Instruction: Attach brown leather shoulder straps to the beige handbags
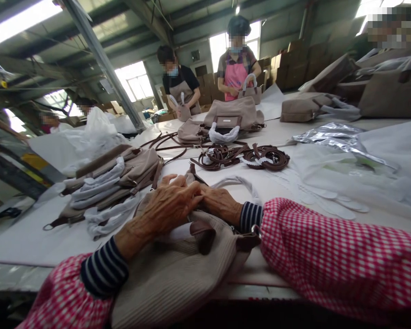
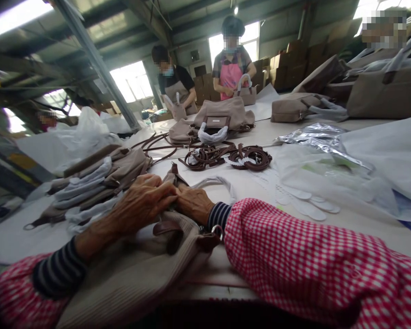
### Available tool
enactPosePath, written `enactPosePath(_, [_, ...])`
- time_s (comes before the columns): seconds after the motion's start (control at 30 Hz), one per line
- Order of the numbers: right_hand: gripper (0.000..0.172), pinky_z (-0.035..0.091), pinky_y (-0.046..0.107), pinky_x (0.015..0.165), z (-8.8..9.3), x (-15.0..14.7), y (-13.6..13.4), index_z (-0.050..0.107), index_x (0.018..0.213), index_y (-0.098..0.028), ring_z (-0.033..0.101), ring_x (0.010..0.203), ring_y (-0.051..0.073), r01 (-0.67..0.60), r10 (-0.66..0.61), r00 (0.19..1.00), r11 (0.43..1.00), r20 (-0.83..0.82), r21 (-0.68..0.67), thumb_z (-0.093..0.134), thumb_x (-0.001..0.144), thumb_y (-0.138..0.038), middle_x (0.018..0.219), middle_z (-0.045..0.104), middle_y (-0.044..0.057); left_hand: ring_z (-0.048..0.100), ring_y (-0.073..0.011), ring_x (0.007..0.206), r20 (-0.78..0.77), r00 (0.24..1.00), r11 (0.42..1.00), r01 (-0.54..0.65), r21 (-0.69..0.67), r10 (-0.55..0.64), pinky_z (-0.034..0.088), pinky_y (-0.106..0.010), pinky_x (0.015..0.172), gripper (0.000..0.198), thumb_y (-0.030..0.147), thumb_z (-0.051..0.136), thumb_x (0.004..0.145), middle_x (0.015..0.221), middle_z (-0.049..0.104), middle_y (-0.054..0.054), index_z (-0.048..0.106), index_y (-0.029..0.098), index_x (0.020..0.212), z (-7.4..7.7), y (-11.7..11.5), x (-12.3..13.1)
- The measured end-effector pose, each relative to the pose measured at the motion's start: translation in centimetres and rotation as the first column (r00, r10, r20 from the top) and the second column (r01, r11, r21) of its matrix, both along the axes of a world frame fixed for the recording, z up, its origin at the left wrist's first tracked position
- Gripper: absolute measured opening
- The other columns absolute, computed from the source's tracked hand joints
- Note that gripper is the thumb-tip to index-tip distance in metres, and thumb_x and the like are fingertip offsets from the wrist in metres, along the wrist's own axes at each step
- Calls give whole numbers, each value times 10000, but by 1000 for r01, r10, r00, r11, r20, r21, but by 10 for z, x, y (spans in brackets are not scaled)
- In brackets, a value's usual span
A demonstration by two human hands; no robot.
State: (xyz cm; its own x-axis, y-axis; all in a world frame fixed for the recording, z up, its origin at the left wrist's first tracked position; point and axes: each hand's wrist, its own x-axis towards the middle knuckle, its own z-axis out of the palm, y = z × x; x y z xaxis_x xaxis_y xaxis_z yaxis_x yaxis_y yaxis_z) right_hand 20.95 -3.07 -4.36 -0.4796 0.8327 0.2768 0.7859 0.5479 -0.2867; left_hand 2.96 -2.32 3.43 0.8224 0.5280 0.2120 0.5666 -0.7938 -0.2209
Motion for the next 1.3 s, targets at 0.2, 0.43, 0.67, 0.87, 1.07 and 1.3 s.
enactPosePath(0.2, [314, 497, 428, 1038, -1, 1, -3, 630, 1264, -104, 493, 1290, 286, -14, 13, 1000, 998, 25, 60, 481, 1064, -296, 1421, 527, 205, 449, -324, 1336, -164, 986, 994, 9, -107, -27, 356, -568, 1102, 452, 97, 554, 800, 1299, 624, -100, 563, 237, 1229, 10, 18, 10])
enactPosePath(0.43, [335, 478, 439, 1035, -1, 5, -8, 635, 1261, -88, 516, 1165, 289, 67, -68, 998, 998, 14, 21, 487, 1052, -303, 1288, 592, 182, 499, -325, 1259, -280, 959, 956, -121, -268, 43, 474, -525, 923, 470, 129, 559, 719, 1241, 635, -115, 574, 233, 1177, 16, 35, 24])
enactPosePath(0.67, [260, 488, 456, 1013, -3, 4, -13, 639, 1149, -60, 510, 1159, 308, 73, -75, 997, 996, 19, 53, 520, 1022, -253, 1227, 608, 209, 503, -392, 1137, -424, 898, 986, -156, -64, 115, 434, -614, 896, 151, 220, 601, 799, 1041, 691, -121, 693, 192, 916, 15, 31, 40])
enactPosePath(0.87, [269, 515, 451, 960, -2, 3, -18, 627, 1133, -92, 496, 1165, 329, 73, -72, 997, 996, -25, 52, 530, 1000, -305, 1233, 587, 179, 499, -360, 1137, -367, 930, 999, -14, -35, 0, 430, -583, 953, 81, 208, 613, 822, 1054, 646, -99, 690, 199, 847, 20, 28, 15])
enactPosePath(1.07, [230, 511, 448, 954, -3, 4, -16, 611, 1137, -113, 503, 1116, 314, 49, -47, 998, 996, -33, 75, 516, 1001, -272, 1199, 595, 166, 473, -302, 1194, -149, 989, 991, -15, -130, -5, 489, -445, 1010, 122, 173, 533, 870, 1038, 611, -71, 636, 207, 814, 9, 26, -5])
enactPosePath(1.3, [273, 516, 340, 805, 18, 3, 0, 617, 1229, -137, 623, 1004, 232, -90, 91, 995, 996, 42, -10, 456, 1022, -209, 1265, 603, 145, 491, -287, 1095, 59, 998, 991, 10, -131, -2, 468, -475, 1052, 173, 135, 529, 850, 1012, 647, -79, 684, 183, 789, -7, 26, -6])
